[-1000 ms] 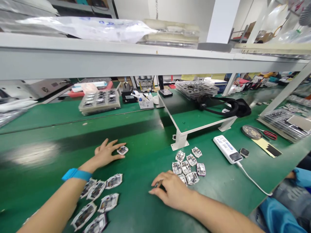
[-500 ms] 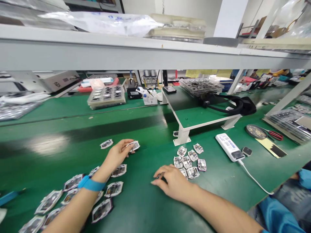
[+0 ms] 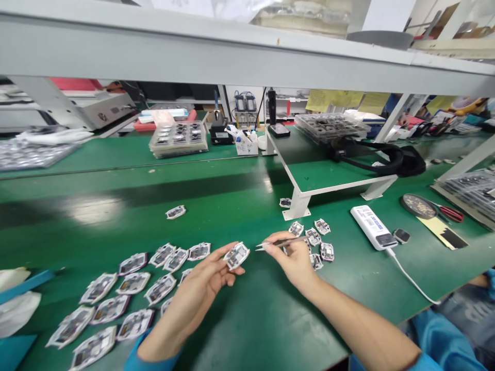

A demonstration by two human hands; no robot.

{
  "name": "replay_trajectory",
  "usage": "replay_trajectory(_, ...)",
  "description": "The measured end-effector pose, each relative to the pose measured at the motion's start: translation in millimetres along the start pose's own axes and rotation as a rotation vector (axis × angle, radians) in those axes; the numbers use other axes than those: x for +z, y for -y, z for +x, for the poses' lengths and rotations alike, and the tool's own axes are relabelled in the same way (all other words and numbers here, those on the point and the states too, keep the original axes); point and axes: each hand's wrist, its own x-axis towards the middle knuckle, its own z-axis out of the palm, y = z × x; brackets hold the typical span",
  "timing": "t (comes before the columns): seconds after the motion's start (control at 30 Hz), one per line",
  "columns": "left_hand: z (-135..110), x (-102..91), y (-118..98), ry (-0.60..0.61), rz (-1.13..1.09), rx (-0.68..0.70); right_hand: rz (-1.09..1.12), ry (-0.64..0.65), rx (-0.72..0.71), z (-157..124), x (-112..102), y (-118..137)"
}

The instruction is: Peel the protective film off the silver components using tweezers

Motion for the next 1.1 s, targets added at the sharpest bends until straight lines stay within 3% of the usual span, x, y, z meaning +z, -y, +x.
replay_trajectory(0.1, -12.9, 4.0, 9.9, 0.005, 0.008, 0.001, 0.119, 0.040, 0.050, -5.6, 4.0, 2.2)
replay_trajectory(0.27, -23.4, 9.1, 17.0, 0.047, -0.019, 0.004, 0.094, 0.088, 0.005, -14.8, 12.8, 0.8)
replay_trajectory(0.47, -22.9, 8.8, 18.5, 0.062, -0.081, -0.012, 0.109, 0.126, 0.024, -18.4, 15.4, -0.6)
replay_trajectory(0.7, -14.7, 7.7, 25.0, 0.008, -0.130, -0.063, 0.133, 0.259, -0.084, -20.9, 13.8, 2.6)
replay_trajectory(0.8, -13.5, 7.0, 26.6, -0.011, -0.028, -0.058, 0.133, 0.254, -0.070, -19.4, 11.4, 3.7)
replay_trajectory(0.97, -11.8, 8.2, 32.0, 0.057, 0.237, 0.009, 0.101, 0.102, -0.017, -14.9, 8.6, 3.8)
replay_trajectory(1.1, -10.2, 10.4, 36.5, 0.118, 0.309, 0.062, 0.032, 0.134, 0.016, -14.5, 9.3, 3.6)
